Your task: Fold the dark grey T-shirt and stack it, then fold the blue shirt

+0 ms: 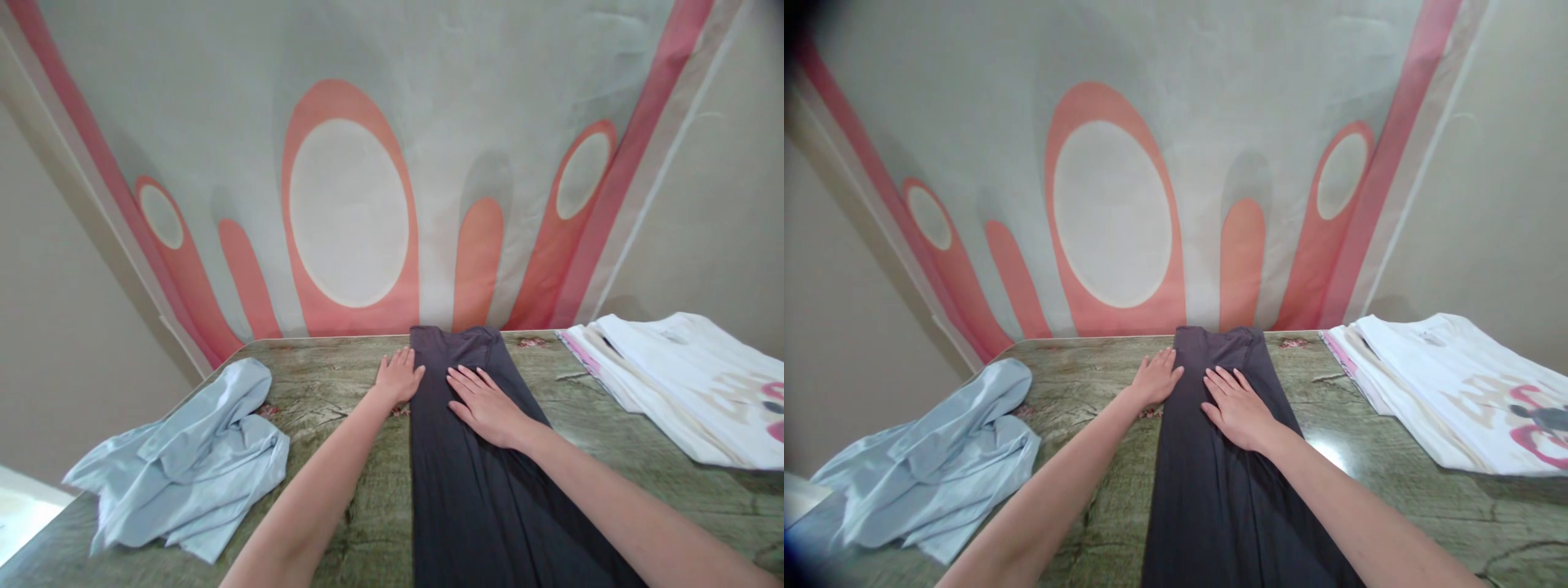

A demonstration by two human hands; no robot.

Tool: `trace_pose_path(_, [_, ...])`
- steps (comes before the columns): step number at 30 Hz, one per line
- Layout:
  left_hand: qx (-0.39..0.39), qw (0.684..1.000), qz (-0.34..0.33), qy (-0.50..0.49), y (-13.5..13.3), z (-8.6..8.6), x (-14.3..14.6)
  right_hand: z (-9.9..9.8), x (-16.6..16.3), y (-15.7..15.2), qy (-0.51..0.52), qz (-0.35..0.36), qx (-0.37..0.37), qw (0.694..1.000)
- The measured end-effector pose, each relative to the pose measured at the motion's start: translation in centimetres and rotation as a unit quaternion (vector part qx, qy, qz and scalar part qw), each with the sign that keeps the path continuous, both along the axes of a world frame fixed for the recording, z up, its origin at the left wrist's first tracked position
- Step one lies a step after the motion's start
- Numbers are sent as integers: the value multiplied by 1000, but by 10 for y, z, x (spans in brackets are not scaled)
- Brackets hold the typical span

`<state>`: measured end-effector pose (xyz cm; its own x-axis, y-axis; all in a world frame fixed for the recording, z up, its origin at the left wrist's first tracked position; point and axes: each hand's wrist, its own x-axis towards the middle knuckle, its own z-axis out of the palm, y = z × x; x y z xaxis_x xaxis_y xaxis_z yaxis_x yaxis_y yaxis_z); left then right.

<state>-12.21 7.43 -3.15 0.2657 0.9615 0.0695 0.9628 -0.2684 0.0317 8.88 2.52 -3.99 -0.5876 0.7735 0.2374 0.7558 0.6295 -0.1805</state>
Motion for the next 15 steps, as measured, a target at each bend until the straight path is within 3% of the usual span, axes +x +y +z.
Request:
trace_pose_path(2, [22, 1000, 11, 5, 2, 2, -5, 0, -1, -1, 4, -3, -2, 1000])
trace_pose_path(6, [37, 997, -69, 7, -8, 2, 3, 1, -1, -4, 25, -3, 0, 1000])
trace_pose_path(11, [23, 999, -44, 16, -28, 13, 18, 9, 22, 14, 134, -66, 28, 988])
trace_pose_path(15, [36, 985, -171, -11, -59, 28, 35, 21, 58, 30, 150, -161, 27, 975])
